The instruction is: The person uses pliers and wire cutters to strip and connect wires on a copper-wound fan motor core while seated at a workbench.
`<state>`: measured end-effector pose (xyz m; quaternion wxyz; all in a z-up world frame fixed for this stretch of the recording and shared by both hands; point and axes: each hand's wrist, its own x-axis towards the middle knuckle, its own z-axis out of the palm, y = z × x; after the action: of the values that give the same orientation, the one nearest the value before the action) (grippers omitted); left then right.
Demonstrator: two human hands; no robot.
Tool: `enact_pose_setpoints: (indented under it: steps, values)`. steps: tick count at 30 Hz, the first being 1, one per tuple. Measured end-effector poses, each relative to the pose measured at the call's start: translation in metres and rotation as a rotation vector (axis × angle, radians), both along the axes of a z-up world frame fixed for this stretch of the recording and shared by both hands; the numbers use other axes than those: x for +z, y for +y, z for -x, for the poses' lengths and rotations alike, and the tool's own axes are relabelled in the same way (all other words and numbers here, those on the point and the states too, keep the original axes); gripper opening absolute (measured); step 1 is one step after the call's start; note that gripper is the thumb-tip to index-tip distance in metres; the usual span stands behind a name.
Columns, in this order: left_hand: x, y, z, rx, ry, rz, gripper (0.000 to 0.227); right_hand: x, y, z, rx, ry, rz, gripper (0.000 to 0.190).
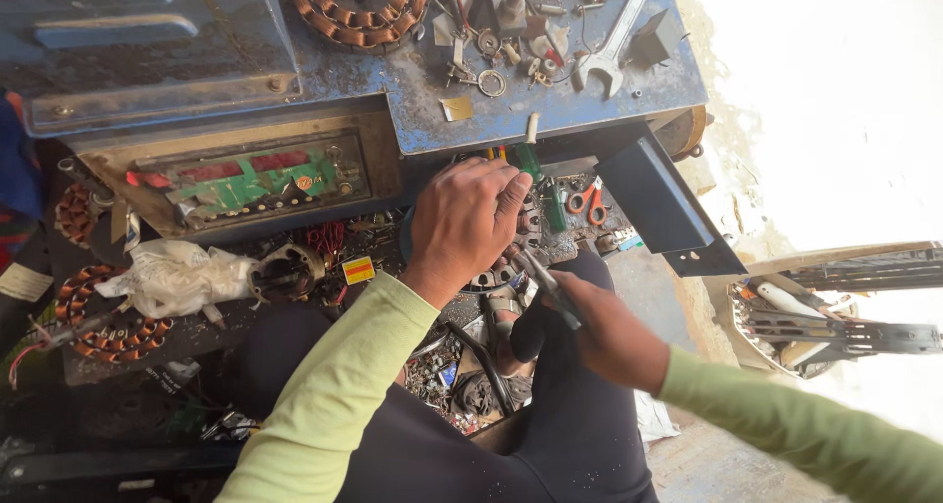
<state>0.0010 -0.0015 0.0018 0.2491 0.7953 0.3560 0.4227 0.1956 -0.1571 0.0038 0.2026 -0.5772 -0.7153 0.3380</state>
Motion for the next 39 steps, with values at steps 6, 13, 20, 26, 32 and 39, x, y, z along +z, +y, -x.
enact_pose_setpoints:
  steps: [6, 13, 20, 26, 32, 39]
  values:
    - [0.006, -0.001, -0.004, 0.030, 0.106, 0.132, 0.037, 0.018, 0.002, 0.002, 0.068, -0.029, -0.095, 0.079]
    - [0.005, -0.003, -0.004, 0.040, 0.027, 0.040, 0.035, 0.056, 0.011, 0.004, 0.103, -0.333, -0.001, 0.075]
    - [0.002, -0.003, -0.002, 0.043, 0.054, 0.030, 0.033, 0.060, 0.008, 0.012, 0.034, -0.510, -0.033, 0.055]
    - [0.002, -0.003, -0.005, 0.027, -0.006, -0.016, 0.034, 0.067, 0.041, 0.001, 0.035, -0.305, 0.171, 0.047]
    - [0.005, -0.001, -0.001, -0.001, 0.017, 0.041, 0.035, 0.045, 0.037, 0.000, 0.020, -0.084, 0.123, 0.049]
    - [0.003, 0.000, -0.002, 0.016, 0.045, 0.030, 0.035, 0.005, 0.013, 0.005, -0.330, 0.118, 0.244, 0.042]
